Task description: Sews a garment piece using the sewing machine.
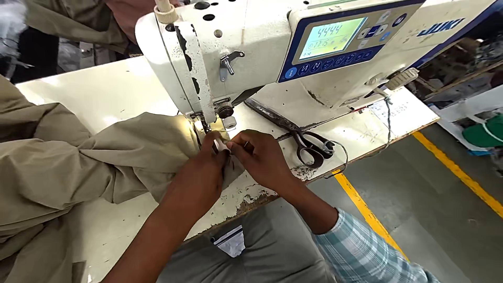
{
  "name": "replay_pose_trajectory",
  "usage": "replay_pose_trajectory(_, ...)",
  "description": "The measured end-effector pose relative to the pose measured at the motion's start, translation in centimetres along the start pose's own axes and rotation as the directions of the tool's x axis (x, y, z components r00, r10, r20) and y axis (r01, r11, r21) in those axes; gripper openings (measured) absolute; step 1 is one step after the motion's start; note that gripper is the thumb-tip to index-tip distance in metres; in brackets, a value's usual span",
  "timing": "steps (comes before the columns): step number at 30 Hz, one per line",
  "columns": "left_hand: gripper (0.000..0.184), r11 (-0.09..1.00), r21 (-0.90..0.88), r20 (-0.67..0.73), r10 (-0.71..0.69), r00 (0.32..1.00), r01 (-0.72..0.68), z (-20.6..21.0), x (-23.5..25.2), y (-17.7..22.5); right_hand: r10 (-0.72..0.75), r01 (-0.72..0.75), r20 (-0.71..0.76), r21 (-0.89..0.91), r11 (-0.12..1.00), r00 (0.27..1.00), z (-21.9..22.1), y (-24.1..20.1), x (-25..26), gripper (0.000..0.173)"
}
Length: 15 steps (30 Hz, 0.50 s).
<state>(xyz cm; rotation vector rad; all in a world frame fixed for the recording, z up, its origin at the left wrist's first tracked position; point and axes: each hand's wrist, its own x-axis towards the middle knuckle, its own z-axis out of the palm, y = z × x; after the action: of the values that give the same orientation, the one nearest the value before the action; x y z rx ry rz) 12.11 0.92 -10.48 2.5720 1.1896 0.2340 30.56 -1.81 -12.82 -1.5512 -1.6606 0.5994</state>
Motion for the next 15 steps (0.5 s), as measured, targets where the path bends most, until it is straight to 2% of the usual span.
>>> replay_pose_trajectory(3,0.015,0.999,0.010,-0.025,0.036,0.999,-0.035,0.2,-0.2,-0.3,-0.073,0.075,0.101,-0.010,0.997,0.992,-0.1,-0.7,0.5,0.023)
replay_pose_trajectory(6,0.022,0.998,0.016,-0.011,0.058,0.998,-0.058,0.0,0.1,-0.7,-0.026,0.037,0.285,-0.035,0.999,0.958,-1.9,0.4,3.1,0.043)
replay_pose_trajectory(10,0.025,0.997,0.008,-0.040,0.073,0.997,-0.072,0.1,0.2,-1.1,-0.028,0.041,0.151,-0.086,0.995,0.988,-1.1,1.5,7.7,0.024)
replay_pose_trajectory(12,0.026,0.998,0.000,-0.048,0.060,0.997,-0.060,0.1,0.1,-1.3,-0.012,0.025,0.097,-0.126,0.992,0.995,0.1,1.5,8.7,0.023)
replay_pose_trajectory(15,0.028,0.998,-0.011,-0.067,0.054,0.996,-0.055,0.4,0.2,-1.2,-0.038,0.027,-0.079,-0.140,0.990,0.996,1.9,2.0,8.5,0.023)
